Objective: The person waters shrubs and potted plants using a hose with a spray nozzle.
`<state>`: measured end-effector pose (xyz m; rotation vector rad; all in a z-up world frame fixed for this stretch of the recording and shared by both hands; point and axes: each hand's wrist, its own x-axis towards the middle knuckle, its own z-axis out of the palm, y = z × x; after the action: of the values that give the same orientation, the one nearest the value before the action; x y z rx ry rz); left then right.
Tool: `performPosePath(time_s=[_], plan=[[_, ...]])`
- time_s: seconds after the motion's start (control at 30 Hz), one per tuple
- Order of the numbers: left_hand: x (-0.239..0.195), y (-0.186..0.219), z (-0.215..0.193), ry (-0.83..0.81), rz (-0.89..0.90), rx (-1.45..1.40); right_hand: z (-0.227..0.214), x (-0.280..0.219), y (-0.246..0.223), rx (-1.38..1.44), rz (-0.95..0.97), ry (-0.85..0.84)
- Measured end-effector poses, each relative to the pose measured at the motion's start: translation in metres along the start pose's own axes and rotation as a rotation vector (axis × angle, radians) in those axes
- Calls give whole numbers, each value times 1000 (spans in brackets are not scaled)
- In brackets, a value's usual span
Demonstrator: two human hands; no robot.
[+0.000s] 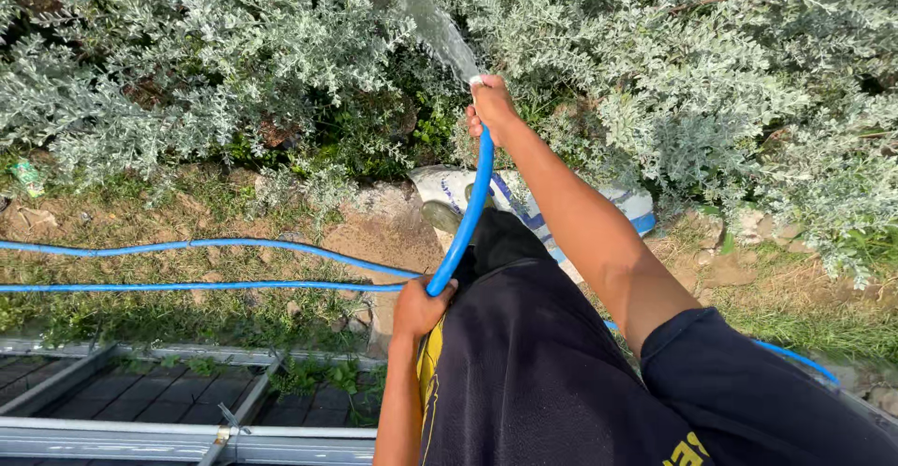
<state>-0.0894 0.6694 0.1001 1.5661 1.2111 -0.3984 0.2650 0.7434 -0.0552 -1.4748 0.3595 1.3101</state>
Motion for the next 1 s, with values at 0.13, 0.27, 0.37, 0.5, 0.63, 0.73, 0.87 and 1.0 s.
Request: performPosePath(time_s=[0.13,0.27,0.37,0.5,0.63,0.73,0.87,1.0], plan=[[15,31,-8,-21,57,87,1,-4,-42,-34,-95,36],[25,62,-10,3,9,154,-4,-8,-73,24,-129,11],[36,72,-5,13,13,211,-10,-9,-87,43,-130,32],[47,76,4,67,93,217,-21,-6,-97,46,-124,11],[50,92,10,84,71,235,-31,-1,-104,31,-127,-18],[52,105,15,91,22,199,-35,3,-111,13,-126,-12],[58,107,23,112,41,278,-38,3,-118,-26,-120,-26],[66,100,31,109,41,254,-38,1,-127,-3,-124,-36]])
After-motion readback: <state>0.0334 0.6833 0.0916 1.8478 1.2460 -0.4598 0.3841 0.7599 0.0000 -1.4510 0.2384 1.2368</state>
